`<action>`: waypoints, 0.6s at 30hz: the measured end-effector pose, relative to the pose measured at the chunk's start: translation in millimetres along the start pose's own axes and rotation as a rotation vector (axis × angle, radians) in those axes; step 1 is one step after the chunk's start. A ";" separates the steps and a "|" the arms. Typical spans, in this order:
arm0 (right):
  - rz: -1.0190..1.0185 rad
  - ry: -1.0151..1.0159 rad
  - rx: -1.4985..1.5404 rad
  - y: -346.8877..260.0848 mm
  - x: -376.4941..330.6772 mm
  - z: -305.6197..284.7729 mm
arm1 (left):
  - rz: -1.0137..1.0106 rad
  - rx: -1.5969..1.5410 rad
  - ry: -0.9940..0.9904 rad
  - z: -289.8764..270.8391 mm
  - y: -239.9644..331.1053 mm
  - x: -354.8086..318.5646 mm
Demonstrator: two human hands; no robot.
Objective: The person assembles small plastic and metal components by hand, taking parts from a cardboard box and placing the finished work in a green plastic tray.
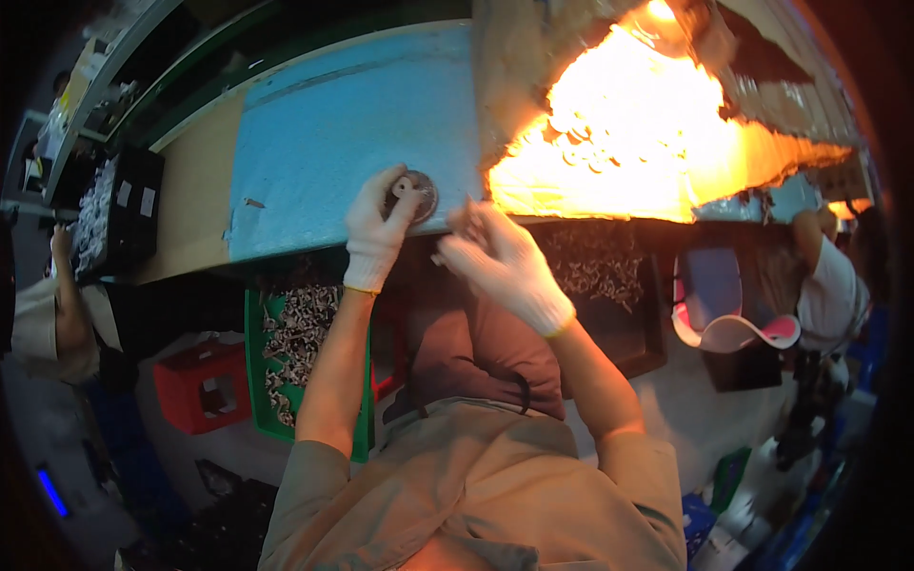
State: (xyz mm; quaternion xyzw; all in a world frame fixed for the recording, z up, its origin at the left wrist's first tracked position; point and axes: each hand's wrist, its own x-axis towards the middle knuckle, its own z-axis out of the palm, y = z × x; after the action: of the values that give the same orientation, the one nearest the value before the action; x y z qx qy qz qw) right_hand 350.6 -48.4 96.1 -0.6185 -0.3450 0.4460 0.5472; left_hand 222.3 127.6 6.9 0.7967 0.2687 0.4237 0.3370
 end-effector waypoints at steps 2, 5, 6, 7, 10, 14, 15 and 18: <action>-0.127 0.097 -0.230 -6.2 44.4 24.0 | -0.024 -0.031 0.010 0.0 -3.1 -1.9; -0.200 0.252 -0.650 -9.6 83.4 39.4 | -0.049 -0.042 -0.023 0.3 0.7 0.4; -0.145 0.300 -0.841 -9.9 90.2 41.1 | -0.048 -0.011 -0.056 1.0 2.9 2.5; -0.127 0.269 -0.853 -10.8 93.1 44.7 | -0.056 0.018 -0.052 -0.4 0.5 0.7; -0.113 0.230 -0.962 -20.7 95.4 44.0 | -0.021 0.029 -0.042 -2.5 -4.2 1.4; -0.229 0.124 -1.188 -29.2 101.8 44.4 | -0.005 0.007 -0.045 -3.9 -1.4 2.2; -0.233 0.110 -1.191 -28.3 102.6 47.9 | 0.001 0.017 -0.023 -3.4 -5.7 0.3; -0.324 0.070 -1.279 -20.7 105.7 59.6 | 0.004 0.038 0.019 -3.5 -13.1 -3.9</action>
State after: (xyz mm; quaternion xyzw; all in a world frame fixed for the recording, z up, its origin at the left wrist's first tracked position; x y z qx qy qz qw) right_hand 334.9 73.7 97.9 -0.7761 -0.6126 0.0448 0.1428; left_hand 215.5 134.1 -3.6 0.7994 0.2786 0.4267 0.3184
